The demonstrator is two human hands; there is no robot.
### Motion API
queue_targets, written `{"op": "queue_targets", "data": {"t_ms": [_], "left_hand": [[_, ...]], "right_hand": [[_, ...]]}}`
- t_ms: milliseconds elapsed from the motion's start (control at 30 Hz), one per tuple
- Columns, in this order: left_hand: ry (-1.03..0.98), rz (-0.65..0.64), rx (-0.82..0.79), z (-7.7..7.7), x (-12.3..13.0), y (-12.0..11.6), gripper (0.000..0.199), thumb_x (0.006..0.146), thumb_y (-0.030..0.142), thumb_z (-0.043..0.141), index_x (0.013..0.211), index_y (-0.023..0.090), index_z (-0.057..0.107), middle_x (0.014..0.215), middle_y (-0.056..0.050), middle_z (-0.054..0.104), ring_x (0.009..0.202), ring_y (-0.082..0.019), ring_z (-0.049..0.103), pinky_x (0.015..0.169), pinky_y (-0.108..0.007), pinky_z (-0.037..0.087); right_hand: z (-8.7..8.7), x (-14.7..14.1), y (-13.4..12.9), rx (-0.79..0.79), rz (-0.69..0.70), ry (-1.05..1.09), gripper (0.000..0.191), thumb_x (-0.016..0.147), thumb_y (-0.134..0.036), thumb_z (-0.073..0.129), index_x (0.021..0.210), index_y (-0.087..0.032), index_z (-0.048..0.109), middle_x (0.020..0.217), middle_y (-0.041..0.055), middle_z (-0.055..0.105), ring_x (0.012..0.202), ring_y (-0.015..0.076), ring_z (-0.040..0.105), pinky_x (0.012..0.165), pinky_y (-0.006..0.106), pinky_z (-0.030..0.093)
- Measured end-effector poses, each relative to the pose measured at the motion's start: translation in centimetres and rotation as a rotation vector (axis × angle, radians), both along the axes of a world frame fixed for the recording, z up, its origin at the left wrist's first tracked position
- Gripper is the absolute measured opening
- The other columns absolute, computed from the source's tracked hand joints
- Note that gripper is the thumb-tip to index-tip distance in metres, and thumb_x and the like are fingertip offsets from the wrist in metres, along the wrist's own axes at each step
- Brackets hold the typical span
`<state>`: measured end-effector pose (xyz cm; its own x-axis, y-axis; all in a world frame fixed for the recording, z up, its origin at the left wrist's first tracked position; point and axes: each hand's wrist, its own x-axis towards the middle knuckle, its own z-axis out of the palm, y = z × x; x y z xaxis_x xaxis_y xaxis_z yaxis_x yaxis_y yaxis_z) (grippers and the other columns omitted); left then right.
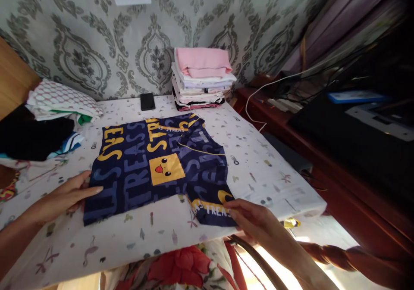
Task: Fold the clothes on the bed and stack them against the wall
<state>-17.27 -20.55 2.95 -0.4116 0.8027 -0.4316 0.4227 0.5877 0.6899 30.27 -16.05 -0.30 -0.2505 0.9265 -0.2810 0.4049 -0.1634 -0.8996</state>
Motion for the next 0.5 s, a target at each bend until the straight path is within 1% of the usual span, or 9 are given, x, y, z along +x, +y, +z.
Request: {"op": "queue_targets", "data": {"t_ms": [67, 133, 167, 233, 300, 333, 400, 433, 500], "left_hand": [[0.358, -0.092, 0.079, -0.2, -0.9, 0.7, 0.051, 0.059, 0.065, 0.070, 0.097, 0.034, 0.054, 0.061, 0.008, 0.061, 0.053, -0.023, 0.063, 0.048, -0.028, 0.045], [0.678, -0.182, 0.211, -0.2, -0.7, 2.1, 0.054, 0.069, 0.070, 0.057, 0.108, 0.032, 0.051, 0.080, 0.002, 0.069, 0.074, -0.028, 0.070, 0.063, -0.034, 0.053], [0.762, -0.233, 0.281, -0.3, -0.1, 3.1, 0.056, 0.075, 0.069, 0.050, 0.115, 0.030, 0.050, 0.094, -0.003, 0.071, 0.087, -0.030, 0.071, 0.072, -0.036, 0.055], [0.788, -0.384, 0.400, -0.5, 1.9, 5.6, 0.057, 0.086, 0.062, 0.038, 0.127, 0.023, 0.047, 0.120, -0.011, 0.068, 0.110, -0.029, 0.067, 0.092, -0.040, 0.053], [0.784, -0.532, 0.504, -1.4, 4.4, 8.4, 0.058, 0.094, 0.056, 0.033, 0.136, 0.018, 0.043, 0.141, -0.015, 0.057, 0.129, -0.028, 0.057, 0.108, -0.042, 0.044], [0.803, -0.573, 0.547, -2.0, 5.5, 9.9, 0.060, 0.095, 0.055, 0.032, 0.140, 0.016, 0.041, 0.148, -0.017, 0.051, 0.137, -0.028, 0.050, 0.113, -0.043, 0.040], [0.842, -0.607, 0.569, -3.7, 7.0, 12.3, 0.064, 0.098, 0.054, 0.030, 0.146, 0.013, 0.036, 0.157, -0.018, 0.040, 0.147, -0.028, 0.037, 0.119, -0.045, 0.032], [0.855, -0.615, 0.546, -4.5, 7.4, 13.3, 0.066, 0.098, 0.055, 0.030, 0.149, 0.012, 0.034, 0.159, -0.019, 0.036, 0.149, -0.028, 0.033, 0.120, -0.046, 0.030], [0.868, -0.638, 0.468, -6.0, 7.5, 14.5, 0.068, 0.098, 0.057, 0.029, 0.151, 0.013, 0.034, 0.160, -0.017, 0.036, 0.150, -0.028, 0.030, 0.120, -0.049, 0.027]], "right_hand": [[1.1, 0.1, 0.8, 0.163, 0.052, -0.166, 0.036, 0.084, -0.056, 0.063, 0.098, -0.025, 0.077, 0.047, -0.0039, 0.048, 0.043, 0.0122, 0.043, 0.042, 0.025, 0.031], [2.4, -0.7, 2.3, 0.311, 0.097, -0.274, 0.034, 0.090, -0.052, 0.057, 0.102, -0.025, 0.076, 0.046, -0.0046, 0.046, 0.042, 0.0120, 0.042, 0.043, 0.026, 0.032], [3.0, -1.5, 3.3, 0.377, 0.134, -0.296, 0.033, 0.092, -0.048, 0.055, 0.103, -0.025, 0.075, 0.049, -0.0039, 0.050, 0.044, 0.0124, 0.045, 0.045, 0.026, 0.036], [3.6, -4.1, 5.6, 0.509, 0.240, -0.303, 0.029, 0.095, -0.038, 0.052, 0.107, -0.023, 0.073, 0.063, -0.0004, 0.063, 0.055, 0.0142, 0.057, 0.055, 0.027, 0.046], [3.4, -7.4, 8.2, 0.652, 0.352, -0.306, 0.025, 0.094, -0.027, 0.052, 0.110, -0.021, 0.071, 0.088, 0.0045, 0.071, 0.078, 0.0172, 0.066, 0.072, 0.030, 0.053], [3.0, -9.2, 9.7, 0.716, 0.414, -0.318, 0.024, 0.093, -0.023, 0.054, 0.111, -0.020, 0.070, 0.100, 0.0066, 0.071, 0.091, 0.0186, 0.067, 0.082, 0.032, 0.054], [2.0, -12.4, 12.6, 0.821, 0.504, -0.391, 0.027, 0.091, -0.018, 0.057, 0.116, -0.019, 0.068, 0.119, 0.0100, 0.067, 0.111, 0.0218, 0.062, 0.098, 0.037, 0.050], [1.4, -13.8, 14.0, 0.860, 0.524, -0.448, 0.029, 0.090, -0.017, 0.058, 0.118, -0.018, 0.067, 0.126, 0.0116, 0.065, 0.118, 0.0237, 0.059, 0.102, 0.039, 0.048], [0.6, -15.8, 16.7, 0.901, 0.543, -0.567, 0.033, 0.090, -0.017, 0.060, 0.123, -0.016, 0.064, 0.135, 0.0138, 0.060, 0.126, 0.0267, 0.054, 0.107, 0.042, 0.043]]}}
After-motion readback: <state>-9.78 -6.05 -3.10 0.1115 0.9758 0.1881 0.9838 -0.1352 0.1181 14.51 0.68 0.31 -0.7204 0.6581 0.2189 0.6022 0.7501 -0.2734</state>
